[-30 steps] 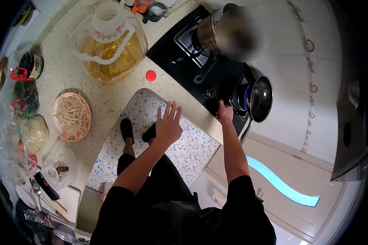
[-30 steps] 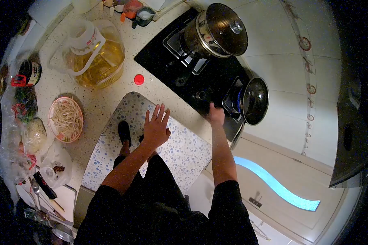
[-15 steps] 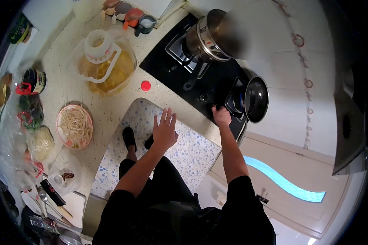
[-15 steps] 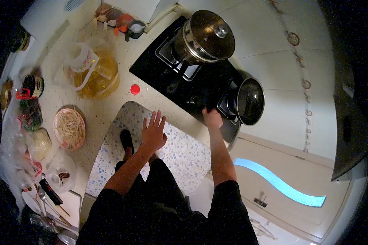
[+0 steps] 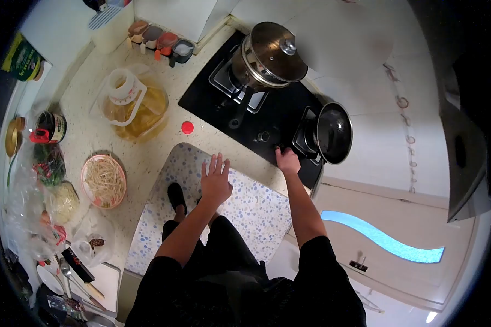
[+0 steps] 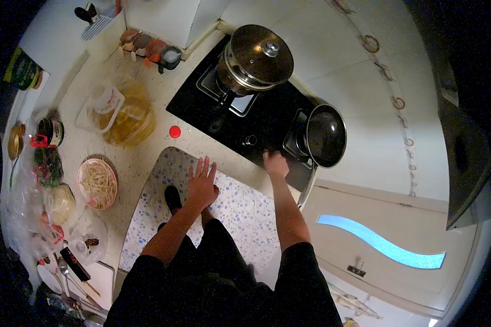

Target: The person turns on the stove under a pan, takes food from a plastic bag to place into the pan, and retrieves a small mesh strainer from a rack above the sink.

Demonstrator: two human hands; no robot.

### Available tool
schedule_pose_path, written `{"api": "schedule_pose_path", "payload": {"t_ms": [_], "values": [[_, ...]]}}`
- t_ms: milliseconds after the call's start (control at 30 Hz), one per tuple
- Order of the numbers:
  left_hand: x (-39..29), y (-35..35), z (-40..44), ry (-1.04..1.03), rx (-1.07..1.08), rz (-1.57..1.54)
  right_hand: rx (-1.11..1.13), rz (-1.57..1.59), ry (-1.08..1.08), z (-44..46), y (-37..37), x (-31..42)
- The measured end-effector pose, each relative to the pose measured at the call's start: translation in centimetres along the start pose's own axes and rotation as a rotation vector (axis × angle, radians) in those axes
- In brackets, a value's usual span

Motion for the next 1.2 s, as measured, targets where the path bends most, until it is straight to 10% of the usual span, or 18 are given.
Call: {"api": "schedule_pose_path", "payload": {"t_ms": [233,500,700,867,1200], "values": [[0.8,1.6,-0.7,-0.002,-0.055,-0.123,-0.019,0.161,-0.079,-3.0,0.5,-0.1],[6.3,1.6,-11.1,0.133,-0.156,-0.486,0.158,0.297,0.391,-17.0,-5.2,5.1],[12.8,2.8,-25.6,0.724,0.006,-0.812,0.646,0.347,0.688,-27.4,-14.9,8.6],[17.0,0.3,-37.6,1.034,-0.558,-0.981,1.003,0.201,0.955,-36.2,-16.1,13.1],[25.3,7.2,-54.1,1.285,-1.114,-0.693,0.729,0.425,1.562,-50.4,-9.7,26.5]]}}
Point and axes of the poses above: each hand's wrist, its own z-axis towards the middle knuckle, its own y-axis out of the back of the hand, x = y × z, the point moved 10 cm from there along z, towards the middle knuckle, and after that the axes turned 8 degrees about z, right-handed, at the moved point
